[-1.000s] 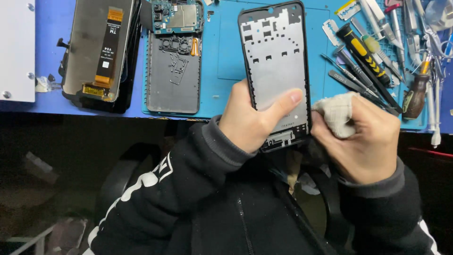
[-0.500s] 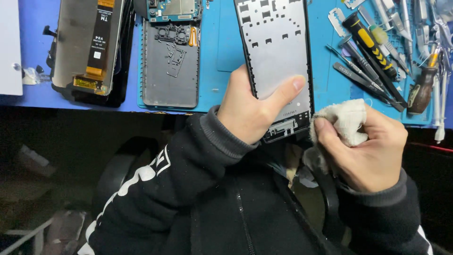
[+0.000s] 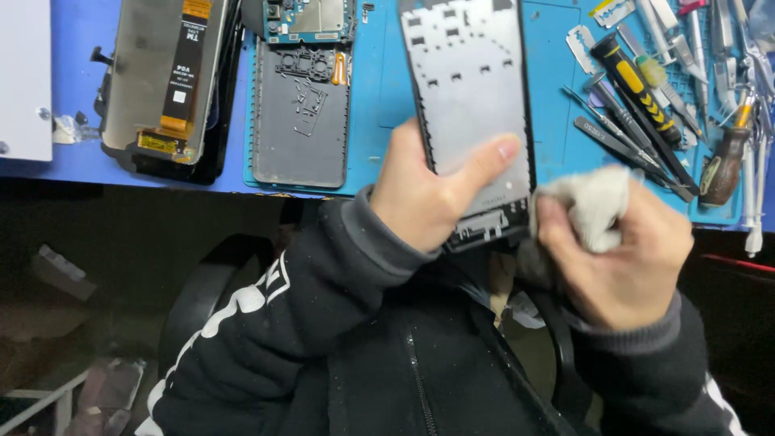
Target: Cleaning a smartphone screen assembly using a cloth and a spray of cleaning liquid.
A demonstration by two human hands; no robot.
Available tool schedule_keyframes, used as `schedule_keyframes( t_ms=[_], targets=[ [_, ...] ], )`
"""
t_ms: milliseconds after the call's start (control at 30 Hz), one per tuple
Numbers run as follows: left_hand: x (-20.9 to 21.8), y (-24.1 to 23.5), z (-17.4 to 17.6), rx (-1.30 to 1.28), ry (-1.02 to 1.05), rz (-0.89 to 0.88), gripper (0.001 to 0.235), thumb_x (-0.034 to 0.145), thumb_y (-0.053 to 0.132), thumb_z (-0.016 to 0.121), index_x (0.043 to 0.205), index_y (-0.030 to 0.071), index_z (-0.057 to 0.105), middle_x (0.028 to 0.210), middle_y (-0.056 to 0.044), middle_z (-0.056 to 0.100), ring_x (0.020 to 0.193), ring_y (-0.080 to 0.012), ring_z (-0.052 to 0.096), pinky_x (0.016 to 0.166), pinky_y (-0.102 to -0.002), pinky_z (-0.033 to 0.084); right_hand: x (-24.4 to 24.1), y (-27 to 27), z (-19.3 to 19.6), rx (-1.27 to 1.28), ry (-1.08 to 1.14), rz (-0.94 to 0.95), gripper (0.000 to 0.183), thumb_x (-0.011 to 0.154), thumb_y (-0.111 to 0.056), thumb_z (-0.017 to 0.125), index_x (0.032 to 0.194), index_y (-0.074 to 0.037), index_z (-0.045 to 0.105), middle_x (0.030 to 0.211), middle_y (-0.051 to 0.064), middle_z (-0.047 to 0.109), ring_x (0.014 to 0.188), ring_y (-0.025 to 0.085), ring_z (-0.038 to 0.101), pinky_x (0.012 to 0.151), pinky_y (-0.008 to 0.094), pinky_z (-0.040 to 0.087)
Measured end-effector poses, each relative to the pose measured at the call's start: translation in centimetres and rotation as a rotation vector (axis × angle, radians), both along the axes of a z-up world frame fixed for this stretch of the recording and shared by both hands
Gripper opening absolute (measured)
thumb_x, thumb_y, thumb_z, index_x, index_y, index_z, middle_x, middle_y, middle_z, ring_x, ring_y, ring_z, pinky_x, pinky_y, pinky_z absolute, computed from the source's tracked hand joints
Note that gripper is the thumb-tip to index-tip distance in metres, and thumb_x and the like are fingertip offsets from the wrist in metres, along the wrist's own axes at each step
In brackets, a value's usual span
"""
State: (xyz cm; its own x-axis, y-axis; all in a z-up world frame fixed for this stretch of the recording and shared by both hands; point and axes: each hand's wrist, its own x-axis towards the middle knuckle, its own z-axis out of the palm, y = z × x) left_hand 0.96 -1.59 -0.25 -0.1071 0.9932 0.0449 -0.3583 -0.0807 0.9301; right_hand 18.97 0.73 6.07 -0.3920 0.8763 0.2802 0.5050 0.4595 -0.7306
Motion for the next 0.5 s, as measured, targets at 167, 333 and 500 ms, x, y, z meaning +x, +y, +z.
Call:
schedule_keyframes(
  t_ms=[167, 333, 500],
  targets=[
    [0.8, -0.6, 0.6, -0.023, -0.034, -0.047, 0.028, 0.100, 0.013, 0.073, 0.121, -0.005, 0.069, 0.113, -0.012, 0.077, 0.101, -0.0172, 0.073, 0.091, -0.032, 0.061, 0.8, 1.1, -0.2, -0.046, 0.047, 0.106, 0.028, 0.098, 0.000, 0.071, 0.084, -0.005, 0.048, 0.092, 0.004, 0.067, 0.076, 0.006, 0.064, 0.068, 0.021, 0.052],
    [0.0, -0.6, 1.0, 0.016, -0.014, -0.070, 0.027, 0.103, 0.014, 0.071, 0.123, -0.005, 0.068, 0.115, -0.011, 0.076, 0.103, -0.0158, 0.072, 0.093, -0.031, 0.060, -0.7, 0.7, 0.8, 0.120, -0.126, -0.007, 0.016, 0.095, 0.004, 0.075, 0.090, 0.004, 0.061, 0.088, 0.010, 0.069, 0.074, 0.012, 0.061, 0.068, 0.027, 0.050],
    [0.9, -1.0, 0.6, -0.094, -0.045, -0.030, 0.027, 0.100, 0.014, 0.072, 0.119, -0.005, 0.070, 0.111, -0.012, 0.078, 0.098, -0.0166, 0.073, 0.089, -0.032, 0.061, 0.8, 1.2, -1.6, 0.121, -0.170, 0.040, 0.015, 0.083, 0.006, 0.077, 0.090, 0.003, 0.064, 0.081, 0.010, 0.064, 0.072, 0.013, 0.061, 0.067, 0.028, 0.049]
  ],
)
